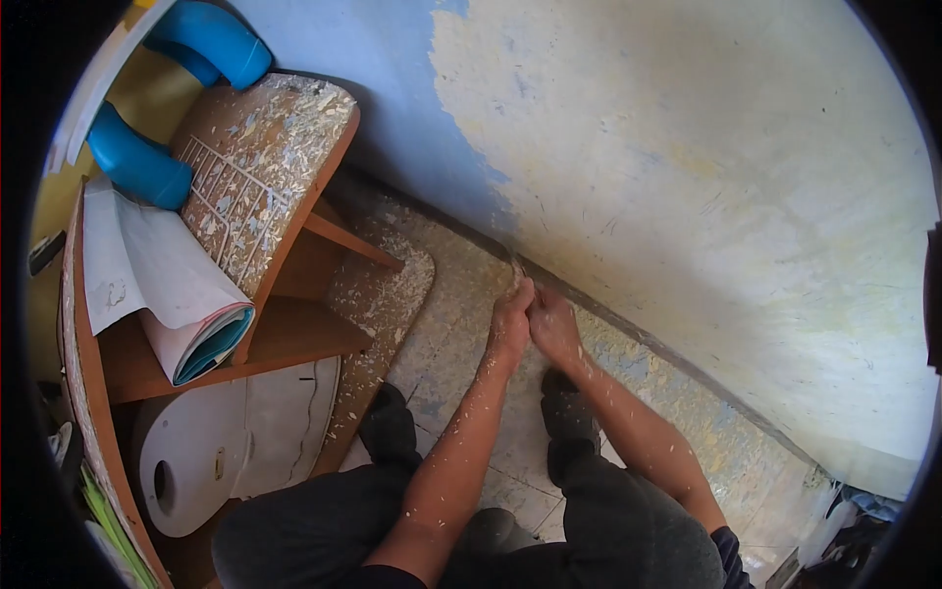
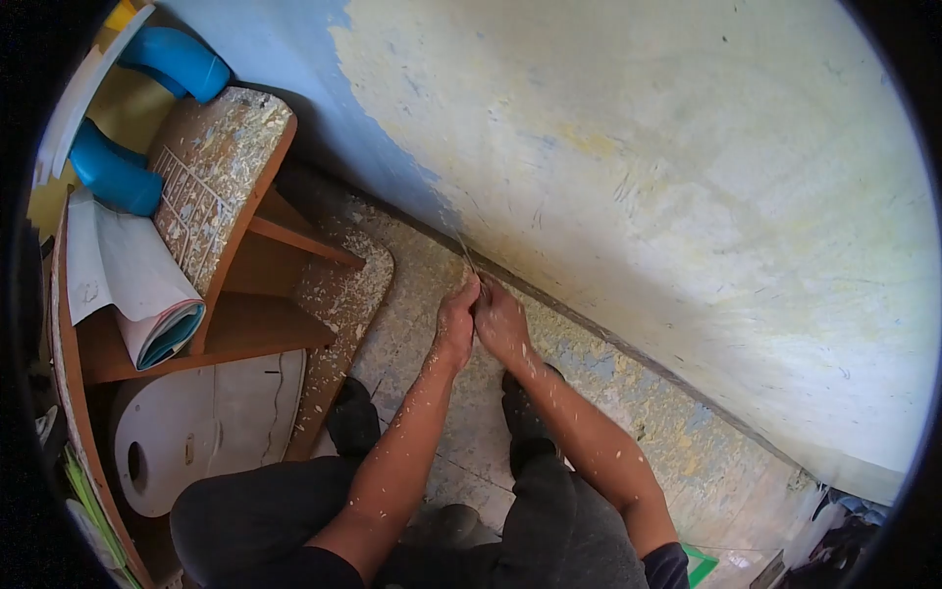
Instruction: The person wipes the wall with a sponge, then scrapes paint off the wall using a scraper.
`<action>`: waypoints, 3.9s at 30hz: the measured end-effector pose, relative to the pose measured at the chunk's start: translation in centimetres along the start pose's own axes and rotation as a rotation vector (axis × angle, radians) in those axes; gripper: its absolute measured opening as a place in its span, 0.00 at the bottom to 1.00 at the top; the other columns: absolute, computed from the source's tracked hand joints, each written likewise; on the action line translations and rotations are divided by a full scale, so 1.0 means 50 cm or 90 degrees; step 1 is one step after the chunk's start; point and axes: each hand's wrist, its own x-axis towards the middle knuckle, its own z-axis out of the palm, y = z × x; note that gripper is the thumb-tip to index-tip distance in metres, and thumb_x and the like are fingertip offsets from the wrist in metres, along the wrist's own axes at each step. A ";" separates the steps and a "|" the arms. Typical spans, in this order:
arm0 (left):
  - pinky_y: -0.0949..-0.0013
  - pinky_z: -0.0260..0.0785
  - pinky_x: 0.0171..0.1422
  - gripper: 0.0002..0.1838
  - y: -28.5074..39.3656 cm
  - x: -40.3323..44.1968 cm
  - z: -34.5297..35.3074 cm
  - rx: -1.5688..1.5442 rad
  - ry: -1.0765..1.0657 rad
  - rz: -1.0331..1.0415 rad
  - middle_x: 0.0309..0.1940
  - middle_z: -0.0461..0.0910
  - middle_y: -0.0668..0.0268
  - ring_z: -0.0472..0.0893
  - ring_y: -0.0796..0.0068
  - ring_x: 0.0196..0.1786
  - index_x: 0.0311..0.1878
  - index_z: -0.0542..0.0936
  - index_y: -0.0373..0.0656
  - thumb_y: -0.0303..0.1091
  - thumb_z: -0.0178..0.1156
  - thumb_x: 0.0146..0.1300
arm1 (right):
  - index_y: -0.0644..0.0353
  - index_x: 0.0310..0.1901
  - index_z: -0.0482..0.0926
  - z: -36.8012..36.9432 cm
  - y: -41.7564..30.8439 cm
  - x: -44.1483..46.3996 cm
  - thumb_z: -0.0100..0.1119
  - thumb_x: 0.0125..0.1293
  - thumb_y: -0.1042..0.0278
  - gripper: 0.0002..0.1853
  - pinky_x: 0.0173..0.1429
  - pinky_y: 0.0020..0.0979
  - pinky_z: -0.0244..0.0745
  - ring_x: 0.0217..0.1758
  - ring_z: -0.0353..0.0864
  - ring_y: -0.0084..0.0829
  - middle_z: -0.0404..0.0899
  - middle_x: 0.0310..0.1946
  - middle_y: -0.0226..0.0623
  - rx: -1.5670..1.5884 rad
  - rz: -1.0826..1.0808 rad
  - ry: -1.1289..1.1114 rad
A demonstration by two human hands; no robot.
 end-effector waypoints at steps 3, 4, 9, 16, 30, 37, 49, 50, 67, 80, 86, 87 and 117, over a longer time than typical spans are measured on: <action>0.73 0.67 0.52 0.14 -0.002 0.018 -0.025 0.003 0.021 0.039 0.44 0.76 0.68 0.73 0.79 0.47 0.47 0.77 0.40 0.41 0.52 0.72 | 0.66 0.53 0.74 0.021 -0.012 0.017 0.46 0.70 0.57 0.21 0.53 0.47 0.71 0.50 0.79 0.55 0.80 0.42 0.57 0.004 -0.061 -0.014; 0.73 0.68 0.53 0.14 0.001 0.027 -0.032 0.030 0.017 0.045 0.46 0.76 0.67 0.74 0.79 0.49 0.48 0.77 0.39 0.41 0.52 0.72 | 0.65 0.56 0.73 0.025 -0.022 0.021 0.47 0.69 0.56 0.22 0.53 0.48 0.71 0.50 0.79 0.56 0.80 0.43 0.56 0.047 -0.063 -0.013; 0.74 0.70 0.40 0.14 0.019 -0.019 -0.007 -0.229 0.099 -0.091 0.39 0.77 0.69 0.75 0.80 0.38 0.47 0.77 0.40 0.42 0.56 0.69 | 0.62 0.66 0.62 -0.016 -0.025 -0.049 0.48 0.71 0.56 0.27 0.33 0.30 0.71 0.28 0.77 0.30 0.78 0.31 0.40 0.113 0.050 -0.055; 0.75 0.71 0.44 0.28 0.052 -0.063 0.037 -0.064 0.016 -0.003 0.44 0.79 0.69 0.76 0.80 0.39 0.68 0.65 0.42 0.46 0.53 0.71 | 0.61 0.71 0.51 -0.064 -0.049 -0.089 0.49 0.72 0.63 0.31 0.27 0.37 0.71 0.22 0.79 0.38 0.80 0.26 0.48 0.083 -0.003 -0.085; 0.71 0.61 0.64 0.29 0.071 -0.052 0.079 0.194 -0.046 0.111 0.57 0.74 0.64 0.71 0.75 0.57 0.67 0.65 0.37 0.48 0.50 0.73 | 0.61 0.63 0.61 -0.045 -0.052 -0.045 0.54 0.63 0.61 0.28 0.37 0.53 0.72 0.34 0.79 0.61 0.79 0.31 0.61 -0.216 -0.257 0.098; 0.72 0.60 0.66 0.30 0.096 -0.076 0.070 0.159 -0.111 0.043 0.60 0.72 0.64 0.69 0.77 0.60 0.70 0.60 0.36 0.46 0.49 0.74 | 0.62 0.56 0.65 -0.047 -0.079 -0.094 0.54 0.63 0.60 0.23 0.37 0.54 0.71 0.35 0.79 0.62 0.80 0.31 0.59 -0.170 -0.291 0.157; 0.69 0.54 0.71 0.38 0.092 -0.056 0.079 0.264 -0.112 0.109 0.67 0.65 0.48 0.65 0.65 0.68 0.73 0.49 0.32 0.49 0.48 0.73 | 0.63 0.54 0.65 -0.050 -0.049 -0.055 0.55 0.61 0.62 0.22 0.36 0.53 0.73 0.33 0.79 0.62 0.79 0.29 0.60 -0.286 -0.266 0.088; 0.69 0.54 0.71 0.38 0.104 -0.055 0.076 0.269 -0.117 0.096 0.67 0.65 0.48 0.65 0.65 0.68 0.73 0.49 0.32 0.49 0.48 0.73 | 0.63 0.54 0.65 -0.044 -0.046 -0.049 0.55 0.61 0.62 0.22 0.36 0.53 0.73 0.33 0.79 0.62 0.79 0.29 0.60 -0.281 -0.252 0.089; 0.68 0.54 0.71 0.42 0.149 -0.090 0.055 0.201 -0.160 0.061 0.68 0.62 0.49 0.63 0.65 0.69 0.75 0.45 0.34 0.52 0.51 0.71 | 0.62 0.58 0.66 -0.019 -0.107 -0.080 0.55 0.62 0.66 0.23 0.45 0.49 0.74 0.42 0.79 0.58 0.80 0.39 0.58 -0.155 -0.217 0.086; 0.69 0.51 0.73 0.38 0.163 -0.100 0.056 0.066 -0.073 -0.024 0.69 0.61 0.58 0.60 0.71 0.71 0.75 0.47 0.34 0.48 0.47 0.73 | 0.63 0.55 0.69 -0.058 -0.136 -0.118 0.53 0.66 0.67 0.18 0.46 0.45 0.74 0.43 0.80 0.58 0.80 0.38 0.57 -0.007 -0.178 0.108; 0.59 0.40 0.78 0.40 0.151 -0.096 0.076 0.586 -0.107 0.377 0.74 0.49 0.44 0.48 0.54 0.77 0.73 0.46 0.28 0.52 0.46 0.73 | 0.61 0.61 0.65 -0.072 -0.115 -0.117 0.49 0.69 0.68 0.20 0.48 0.46 0.74 0.46 0.79 0.60 0.79 0.42 0.57 -0.077 -0.270 0.127; 0.59 0.40 0.78 0.40 0.160 -0.097 0.084 0.585 -0.106 0.379 0.74 0.49 0.44 0.48 0.54 0.77 0.73 0.46 0.28 0.52 0.46 0.73 | 0.61 0.62 0.65 -0.072 -0.119 -0.116 0.49 0.69 0.67 0.21 0.49 0.45 0.74 0.47 0.79 0.60 0.79 0.44 0.56 -0.083 -0.254 0.106; 0.64 0.36 0.79 0.43 0.240 -0.121 0.117 0.556 -0.171 0.354 0.75 0.43 0.43 0.43 0.59 0.78 0.72 0.44 0.26 0.52 0.50 0.71 | 0.67 0.53 0.73 -0.097 -0.227 -0.113 0.49 0.68 0.69 0.15 0.53 0.30 0.70 0.47 0.75 0.28 0.77 0.43 0.36 0.198 -0.358 0.111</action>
